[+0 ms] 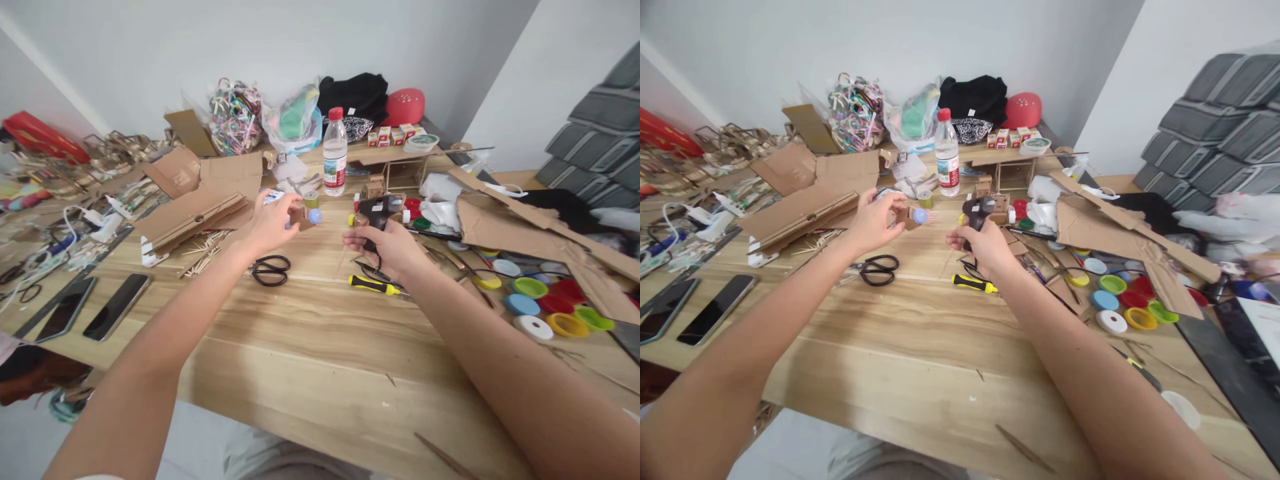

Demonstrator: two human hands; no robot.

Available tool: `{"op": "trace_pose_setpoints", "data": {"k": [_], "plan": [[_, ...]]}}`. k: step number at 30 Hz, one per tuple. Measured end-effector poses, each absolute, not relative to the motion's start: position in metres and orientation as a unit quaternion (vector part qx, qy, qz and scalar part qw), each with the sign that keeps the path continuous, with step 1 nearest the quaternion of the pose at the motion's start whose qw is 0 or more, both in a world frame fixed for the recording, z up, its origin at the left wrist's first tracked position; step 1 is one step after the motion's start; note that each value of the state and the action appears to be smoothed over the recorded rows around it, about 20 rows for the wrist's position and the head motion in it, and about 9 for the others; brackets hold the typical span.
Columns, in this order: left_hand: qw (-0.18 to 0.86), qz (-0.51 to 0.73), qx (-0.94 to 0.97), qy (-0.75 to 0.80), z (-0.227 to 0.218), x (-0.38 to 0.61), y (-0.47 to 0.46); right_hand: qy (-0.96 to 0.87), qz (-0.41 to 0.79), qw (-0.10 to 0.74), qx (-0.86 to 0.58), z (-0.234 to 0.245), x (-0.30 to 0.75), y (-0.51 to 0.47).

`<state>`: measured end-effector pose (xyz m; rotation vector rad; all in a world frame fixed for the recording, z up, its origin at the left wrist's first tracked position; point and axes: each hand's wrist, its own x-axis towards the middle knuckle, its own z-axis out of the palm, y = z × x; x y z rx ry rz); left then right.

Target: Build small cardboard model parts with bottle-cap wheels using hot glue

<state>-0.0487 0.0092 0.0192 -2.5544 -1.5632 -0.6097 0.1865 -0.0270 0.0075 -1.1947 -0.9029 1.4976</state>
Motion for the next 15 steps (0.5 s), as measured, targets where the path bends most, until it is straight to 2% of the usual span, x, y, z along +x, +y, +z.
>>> {"op": "trace_pose_setpoints", "data": {"k": [4, 10, 15], "plan": [[0.084, -0.146, -0.830, -0.531, 0.038, -0.052, 0.022, -0.395, 0.584, 0.514, -0.489, 0.015, 0.199, -0.023], [-0.056, -0.114, -0.840, -0.528, 0.021, -0.034, 0.023, -0.410, 0.565, 0.525, -0.487, 0.018, 0.208, -0.019], [-0.080, -0.122, -0.853, -0.501, 0.000, -0.027, 0.021, -0.409, 0.566, 0.523, -0.490, 0.018, 0.207, -0.020]]}}
